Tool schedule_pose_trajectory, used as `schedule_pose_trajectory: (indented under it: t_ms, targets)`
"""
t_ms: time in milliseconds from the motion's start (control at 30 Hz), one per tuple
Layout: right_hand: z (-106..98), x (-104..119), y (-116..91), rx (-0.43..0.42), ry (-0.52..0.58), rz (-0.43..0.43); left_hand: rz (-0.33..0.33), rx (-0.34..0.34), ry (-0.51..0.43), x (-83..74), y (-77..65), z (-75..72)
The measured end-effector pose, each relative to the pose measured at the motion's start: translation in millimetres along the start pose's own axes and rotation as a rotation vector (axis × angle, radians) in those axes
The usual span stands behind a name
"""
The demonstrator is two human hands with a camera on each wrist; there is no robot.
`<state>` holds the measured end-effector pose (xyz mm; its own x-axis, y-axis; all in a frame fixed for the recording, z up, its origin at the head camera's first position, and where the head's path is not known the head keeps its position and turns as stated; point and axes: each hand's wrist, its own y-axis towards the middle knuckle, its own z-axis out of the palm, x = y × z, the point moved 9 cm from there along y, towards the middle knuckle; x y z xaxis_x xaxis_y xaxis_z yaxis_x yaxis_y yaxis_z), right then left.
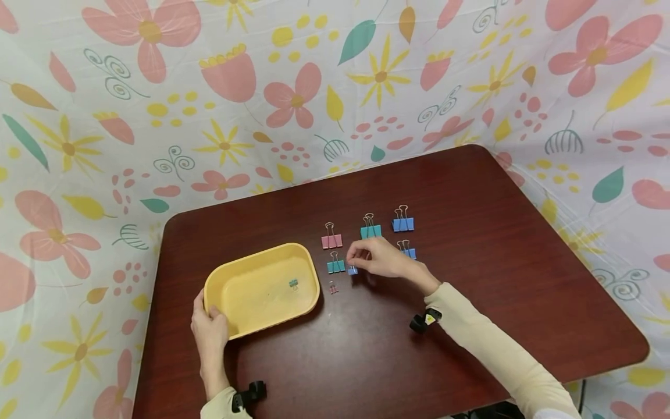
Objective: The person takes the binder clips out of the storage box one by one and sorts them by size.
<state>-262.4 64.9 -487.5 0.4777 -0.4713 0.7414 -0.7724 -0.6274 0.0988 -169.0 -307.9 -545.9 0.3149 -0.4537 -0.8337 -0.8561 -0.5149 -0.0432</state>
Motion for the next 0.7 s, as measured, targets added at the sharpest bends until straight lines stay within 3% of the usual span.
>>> schedule_pose_trajectory:
  t_ms: [333, 700]
  targets:
    - [4, -27, -32, 0.008, -0.010, 0.076, 0.012, 0.000, 0.018, -0.2, -1.0, -0.1]
    - [15, -47, -47, 0.016, -0.045, 0.089, 0.014, -0.013, -0.003, 0.6, -0.7, -0.8]
